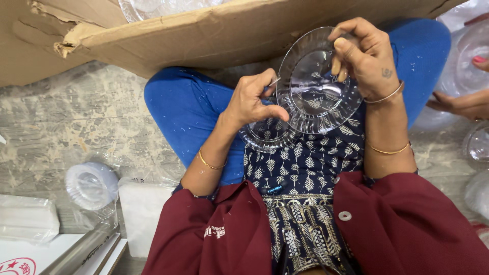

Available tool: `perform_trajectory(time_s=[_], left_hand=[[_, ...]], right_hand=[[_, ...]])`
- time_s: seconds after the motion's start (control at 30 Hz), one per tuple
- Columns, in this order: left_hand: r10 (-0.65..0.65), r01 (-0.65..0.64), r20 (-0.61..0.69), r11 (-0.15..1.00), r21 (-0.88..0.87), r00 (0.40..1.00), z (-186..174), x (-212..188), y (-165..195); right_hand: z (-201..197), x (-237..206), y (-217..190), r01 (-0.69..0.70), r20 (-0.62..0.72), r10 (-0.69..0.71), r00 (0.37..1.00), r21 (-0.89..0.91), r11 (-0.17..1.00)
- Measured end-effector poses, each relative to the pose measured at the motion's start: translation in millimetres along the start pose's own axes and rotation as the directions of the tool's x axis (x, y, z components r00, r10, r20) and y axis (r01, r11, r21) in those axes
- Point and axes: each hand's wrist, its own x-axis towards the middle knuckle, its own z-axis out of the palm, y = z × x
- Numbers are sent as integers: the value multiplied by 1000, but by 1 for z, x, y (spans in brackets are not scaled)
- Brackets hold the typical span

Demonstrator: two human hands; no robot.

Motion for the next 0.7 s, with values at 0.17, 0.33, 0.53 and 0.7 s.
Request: perform_trajectory(time_s=[0.17,0.33,0.53,0.7], left_hand=[[139,-139,-34,990,-6,990,8,-5,7],[44,-37,-179,998,44,983,2,-2,15],[60,-53,-130,997,57,990,2,-2,14],[-18,19,-63,1000,14,998,9,-6,3]], right_hand=[[0,-1,-2,46,-53,-47,997,-20,999],[3,-4,-3,-24,-41,24,999,2,1000],[2,-4,-1,-4,13,4,1000,-44,999],[-5,-3,7,27,-23,-27,999,4,1000]])
